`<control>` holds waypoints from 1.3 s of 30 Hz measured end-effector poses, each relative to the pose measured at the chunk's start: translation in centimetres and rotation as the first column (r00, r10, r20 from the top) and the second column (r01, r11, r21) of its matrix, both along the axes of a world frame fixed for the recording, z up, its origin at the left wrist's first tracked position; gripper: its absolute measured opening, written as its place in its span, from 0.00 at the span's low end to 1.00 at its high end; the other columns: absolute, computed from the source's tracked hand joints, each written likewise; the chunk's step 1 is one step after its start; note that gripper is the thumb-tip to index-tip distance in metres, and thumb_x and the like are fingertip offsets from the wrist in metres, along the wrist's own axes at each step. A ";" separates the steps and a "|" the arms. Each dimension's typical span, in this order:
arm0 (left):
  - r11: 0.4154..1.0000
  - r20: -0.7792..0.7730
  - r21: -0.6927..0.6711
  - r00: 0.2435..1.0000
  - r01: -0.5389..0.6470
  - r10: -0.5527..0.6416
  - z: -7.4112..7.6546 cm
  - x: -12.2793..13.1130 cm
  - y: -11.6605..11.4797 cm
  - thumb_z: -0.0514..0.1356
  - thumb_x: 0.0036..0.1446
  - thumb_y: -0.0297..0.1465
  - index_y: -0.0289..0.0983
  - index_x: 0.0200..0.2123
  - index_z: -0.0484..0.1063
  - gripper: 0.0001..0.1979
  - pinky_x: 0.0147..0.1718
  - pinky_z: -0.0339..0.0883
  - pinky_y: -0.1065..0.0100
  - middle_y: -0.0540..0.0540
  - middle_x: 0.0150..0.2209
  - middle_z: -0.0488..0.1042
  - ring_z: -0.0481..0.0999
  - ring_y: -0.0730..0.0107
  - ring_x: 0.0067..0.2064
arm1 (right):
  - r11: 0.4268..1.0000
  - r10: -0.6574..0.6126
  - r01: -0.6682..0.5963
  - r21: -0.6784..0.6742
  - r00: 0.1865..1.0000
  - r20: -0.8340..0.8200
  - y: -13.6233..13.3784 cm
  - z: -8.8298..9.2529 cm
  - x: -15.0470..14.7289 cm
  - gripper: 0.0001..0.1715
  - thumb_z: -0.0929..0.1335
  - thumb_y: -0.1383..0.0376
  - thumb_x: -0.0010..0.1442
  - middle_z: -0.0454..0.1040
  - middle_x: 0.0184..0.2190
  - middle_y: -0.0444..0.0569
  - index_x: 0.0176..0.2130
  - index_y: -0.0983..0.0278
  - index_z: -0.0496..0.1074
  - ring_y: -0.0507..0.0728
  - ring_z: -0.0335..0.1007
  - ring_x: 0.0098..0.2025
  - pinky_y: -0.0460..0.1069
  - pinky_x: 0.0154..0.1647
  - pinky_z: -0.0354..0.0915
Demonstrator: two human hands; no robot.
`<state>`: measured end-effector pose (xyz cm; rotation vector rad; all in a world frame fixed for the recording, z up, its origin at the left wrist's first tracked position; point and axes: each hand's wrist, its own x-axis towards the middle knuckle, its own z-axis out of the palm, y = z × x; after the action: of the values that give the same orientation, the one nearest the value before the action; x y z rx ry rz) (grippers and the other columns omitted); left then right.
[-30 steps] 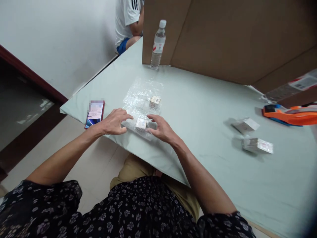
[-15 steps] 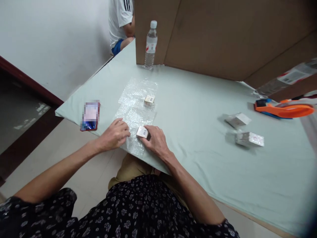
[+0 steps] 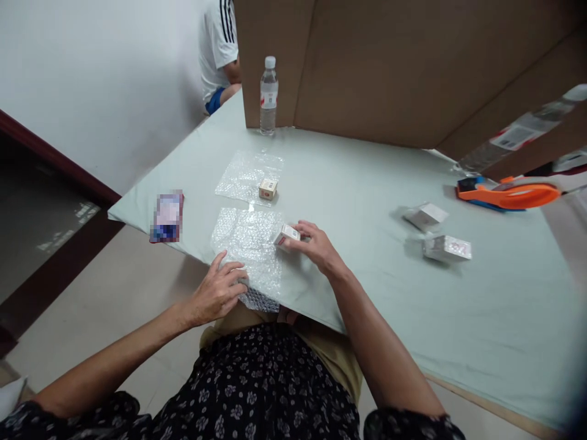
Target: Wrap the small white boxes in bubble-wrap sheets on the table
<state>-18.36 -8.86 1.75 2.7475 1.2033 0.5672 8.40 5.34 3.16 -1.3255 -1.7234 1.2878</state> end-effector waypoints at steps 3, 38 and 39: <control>0.998 0.013 0.029 0.998 -0.059 0.059 -0.4 -0.1 -0.6 0.58 0.55 0.20 0.38 0.38 0.74 0.11 0.66 0.44 0.33 0.44 0.46 0.78 0.70 0.53 0.58 | 0.995 0.072 -0.072 -0.063 0.997 0.009 3.6 0.1 -2.1 0.21 0.76 0.53 0.41 0.71 0.51 0.50 0.35 0.62 0.79 0.59 0.69 0.45 0.53 0.47 0.64; 0.998 0.132 -0.060 0.991 -0.005 0.013 -1.5 12.8 2.1 0.59 0.59 0.21 0.38 0.41 0.75 0.10 0.63 0.53 0.37 0.44 0.45 0.78 0.73 0.57 0.52 | 0.932 -0.171 0.056 0.358 0.938 0.300 -4.0 -1.0 8.1 0.20 0.73 0.61 0.53 0.77 0.45 0.51 0.46 0.60 0.73 0.61 0.72 0.45 0.56 0.44 0.68; 0.998 0.135 -0.059 0.991 -0.004 0.012 -1.4 13.0 2.1 0.59 0.58 0.21 0.38 0.41 0.75 0.10 0.63 0.53 0.37 0.44 0.45 0.78 0.73 0.58 0.51 | 0.931 -0.164 0.047 0.362 0.939 0.301 -4.0 -1.2 8.0 0.20 0.73 0.61 0.54 0.77 0.45 0.51 0.47 0.60 0.73 0.61 0.72 0.45 0.56 0.45 0.68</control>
<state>-5.38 -6.80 0.33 2.6099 1.1811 0.6951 16.41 1.39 1.91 -1.4500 -1.9602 0.6790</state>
